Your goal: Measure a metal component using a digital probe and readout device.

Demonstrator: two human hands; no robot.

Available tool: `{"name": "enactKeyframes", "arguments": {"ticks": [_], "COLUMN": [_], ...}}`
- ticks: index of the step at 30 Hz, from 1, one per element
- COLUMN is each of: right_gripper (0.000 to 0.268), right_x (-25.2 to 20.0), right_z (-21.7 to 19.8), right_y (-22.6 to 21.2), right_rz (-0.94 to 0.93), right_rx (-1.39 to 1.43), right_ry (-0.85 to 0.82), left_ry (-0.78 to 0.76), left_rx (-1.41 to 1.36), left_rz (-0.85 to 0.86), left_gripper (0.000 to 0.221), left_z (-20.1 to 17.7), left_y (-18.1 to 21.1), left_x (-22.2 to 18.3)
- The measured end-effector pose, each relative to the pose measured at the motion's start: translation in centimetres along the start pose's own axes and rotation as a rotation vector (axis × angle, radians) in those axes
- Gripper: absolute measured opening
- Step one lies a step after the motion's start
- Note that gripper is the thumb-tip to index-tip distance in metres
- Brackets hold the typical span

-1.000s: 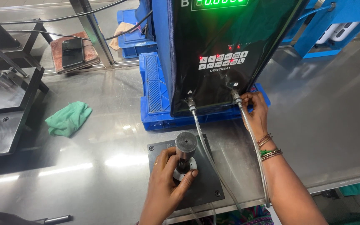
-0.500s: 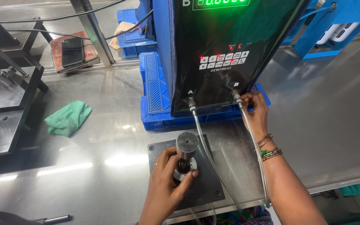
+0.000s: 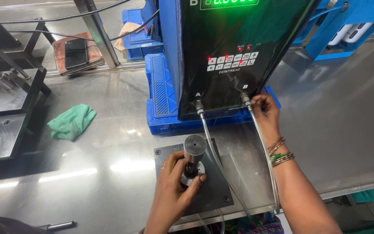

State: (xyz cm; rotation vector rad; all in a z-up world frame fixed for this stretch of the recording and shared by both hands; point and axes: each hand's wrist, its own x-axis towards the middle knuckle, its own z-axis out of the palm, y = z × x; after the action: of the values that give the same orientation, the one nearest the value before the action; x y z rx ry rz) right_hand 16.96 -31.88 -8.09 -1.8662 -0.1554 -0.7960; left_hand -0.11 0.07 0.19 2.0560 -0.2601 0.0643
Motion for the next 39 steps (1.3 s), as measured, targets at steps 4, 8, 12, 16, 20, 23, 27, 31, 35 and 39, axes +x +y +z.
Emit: {"name": "enactKeyframes", "arguments": {"ticks": [4, 8, 12, 16, 20, 23, 27, 31, 35, 39], "right_gripper": [0.023, 0.061, 0.102, 0.114, 0.118, 0.119, 0.120, 0.116, 0.114, 0.115], "right_x": [1.2, 3.0, 4.6, 5.4, 5.5, 5.9, 6.2, 6.0, 6.0, 6.1], "right_z": [-1.4, -1.7, 0.4, 2.6, 3.7, 4.3, 4.9, 5.2, 5.4, 5.4], "right_y": [1.7, -8.0, -9.4, -7.6, -7.0, -5.6, -5.3, -5.5, -5.3, -5.9], "right_rz": [0.010, -0.022, -0.055, -0.207, -0.184, -0.201, -0.233, -0.214, -0.204, -0.188], "right_rx": [0.357, 0.369, 0.296, 0.340, 0.400, 0.370, 0.303, 0.369, 0.397, 0.423], "right_ry": [0.122, 0.050, -0.010, -0.026, 0.026, 0.073, 0.121, 0.128, 0.124, 0.116], "left_ry": [0.017, 0.023, 0.040, 0.081, 0.071, 0.052, 0.057, 0.045, 0.032, 0.029], "left_rx": [0.019, 0.016, -0.001, -0.005, -0.004, -0.008, -0.007, 0.008, 0.024, 0.026], "left_rz": [0.049, 0.088, 0.110, 0.175, 0.169, 0.150, 0.146, 0.125, 0.111, 0.107], "left_gripper": [0.042, 0.042, 0.041, 0.041, 0.041, 0.040, 0.040, 0.038, 0.038, 0.041], "left_z": [-0.1, -0.2, -0.1, -0.1, -0.1, -0.3, 0.0, 0.0, 0.0, 0.0], "left_y": [-0.2, -0.1, -0.2, -0.4, -0.3, -0.2, -0.4, -0.5, -0.6, -0.5], "left_x": [-0.1, -0.2, -0.2, -0.4, -0.4, -0.2, -0.1, -0.1, -0.1, 0.0]}}
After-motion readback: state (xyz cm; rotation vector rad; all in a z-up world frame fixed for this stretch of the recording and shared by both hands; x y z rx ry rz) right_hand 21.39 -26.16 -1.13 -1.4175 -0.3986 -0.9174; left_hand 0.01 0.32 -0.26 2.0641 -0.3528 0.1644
